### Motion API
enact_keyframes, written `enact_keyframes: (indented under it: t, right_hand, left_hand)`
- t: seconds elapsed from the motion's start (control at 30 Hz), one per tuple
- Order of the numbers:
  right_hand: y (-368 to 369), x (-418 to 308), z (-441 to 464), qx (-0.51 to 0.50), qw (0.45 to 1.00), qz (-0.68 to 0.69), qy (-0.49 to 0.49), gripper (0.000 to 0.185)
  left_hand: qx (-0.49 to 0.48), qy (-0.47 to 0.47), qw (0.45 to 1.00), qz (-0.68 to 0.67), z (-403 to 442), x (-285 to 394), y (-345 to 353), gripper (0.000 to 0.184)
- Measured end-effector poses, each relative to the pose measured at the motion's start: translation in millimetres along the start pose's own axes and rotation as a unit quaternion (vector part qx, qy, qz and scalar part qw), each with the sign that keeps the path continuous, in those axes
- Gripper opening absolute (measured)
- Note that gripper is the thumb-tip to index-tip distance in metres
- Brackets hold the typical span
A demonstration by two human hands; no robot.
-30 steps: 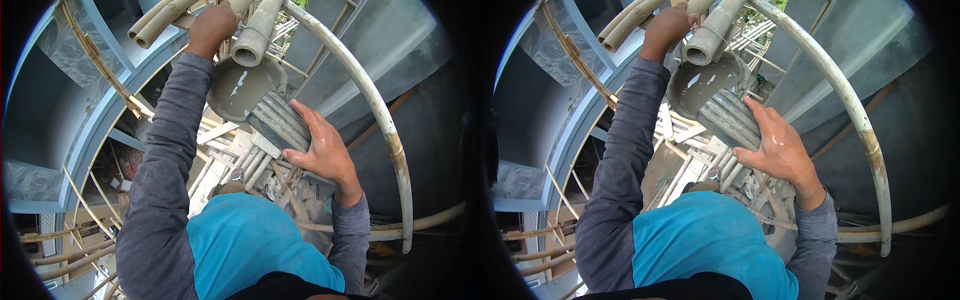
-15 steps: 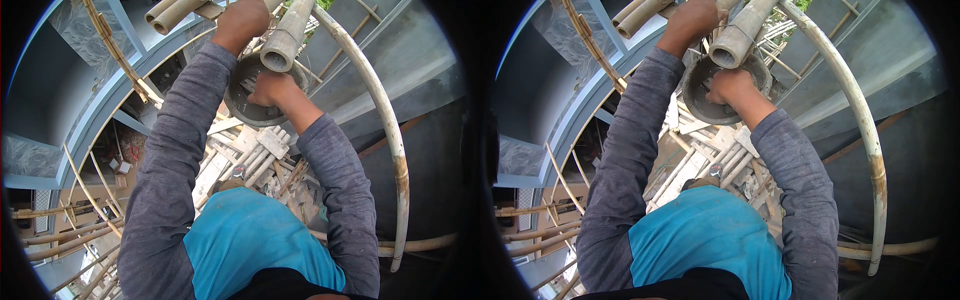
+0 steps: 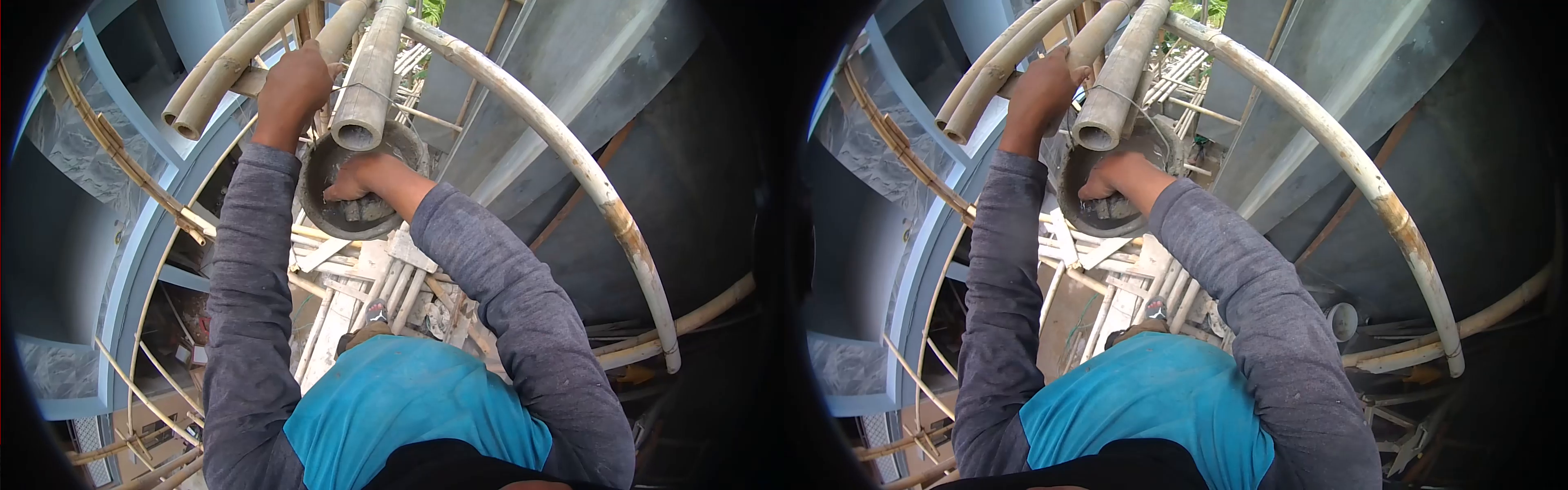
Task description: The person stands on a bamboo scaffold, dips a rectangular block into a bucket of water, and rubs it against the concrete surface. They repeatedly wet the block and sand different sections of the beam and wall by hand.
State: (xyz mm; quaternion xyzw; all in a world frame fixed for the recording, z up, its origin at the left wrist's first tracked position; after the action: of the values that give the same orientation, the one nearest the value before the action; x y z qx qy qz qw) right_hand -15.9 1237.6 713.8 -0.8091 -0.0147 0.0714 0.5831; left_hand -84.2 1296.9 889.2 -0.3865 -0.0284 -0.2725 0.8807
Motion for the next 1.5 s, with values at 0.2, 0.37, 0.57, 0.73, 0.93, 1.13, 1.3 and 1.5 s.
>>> enact_keyframes:
  t: [0.2, 0.37, 0.57, 0.73, 0.93, 1.13, 1.3, 1.5]
  right_hand:
    - [-45, -14, -60, 0.064, 0.998, 0.012, -0.013, 0.068]
    - [-55, -17, -91, 0.07, 0.997, -0.019, -0.02, 0.059]
    - [-65, -3, -160, 0.175, 0.982, -0.006, -0.064, 0.071]
    - [-56, 88, -239, 0.179, 0.984, 0.005, 0.003, 0.082]
    - [-105, 226, -339, 0.31, 0.915, 0.211, 0.148, 0.081]
    - [-189, 338, -381, 0.534, 0.603, 0.576, 0.138, 0.056]
    - [-256, 427, -365, 0.619, 0.473, 0.608, 0.149, 0.047]
    - [-357, 466, -366, 0.828, 0.305, 0.468, -0.038, 0.049]
  left_hand:
    - [0.029, 0.033, 0.999, -0.015, 3, 11, -9, 0.042]
    - [0.013, -0.004, 1.0, -0.006, 2, 1, -3, 0.045]
    - [-0.043, -0.034, 0.998, -0.019, 4, -10, 7, 0.06]
    - [-0.1, -0.009, 0.99, -0.104, 2, -12, 11, 0.074]
    - [-0.092, -0.026, 0.977, -0.192, 0, -20, 17, 0.068]
    - [-0.04, -0.031, 0.978, -0.201, -5, -18, 16, 0.065]
    - [-0.056, -0.049, 0.989, -0.125, -9, -10, 4, 0.062]
    - [-0.033, -0.015, 0.994, -0.104, -8, -13, 7, 0.062]
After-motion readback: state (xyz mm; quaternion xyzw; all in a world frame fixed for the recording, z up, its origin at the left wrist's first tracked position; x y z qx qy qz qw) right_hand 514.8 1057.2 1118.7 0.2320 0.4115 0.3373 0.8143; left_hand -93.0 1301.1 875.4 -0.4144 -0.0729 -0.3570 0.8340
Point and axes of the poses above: each hand's wrist, its own z-axis towards the middle knuckle, its own y-axis out of the palm, x = y × z, the point moved 9 cm from there along z, towards the middle knuckle, and after that the axes turned 15 degrees about x, right-handed, at the moved point
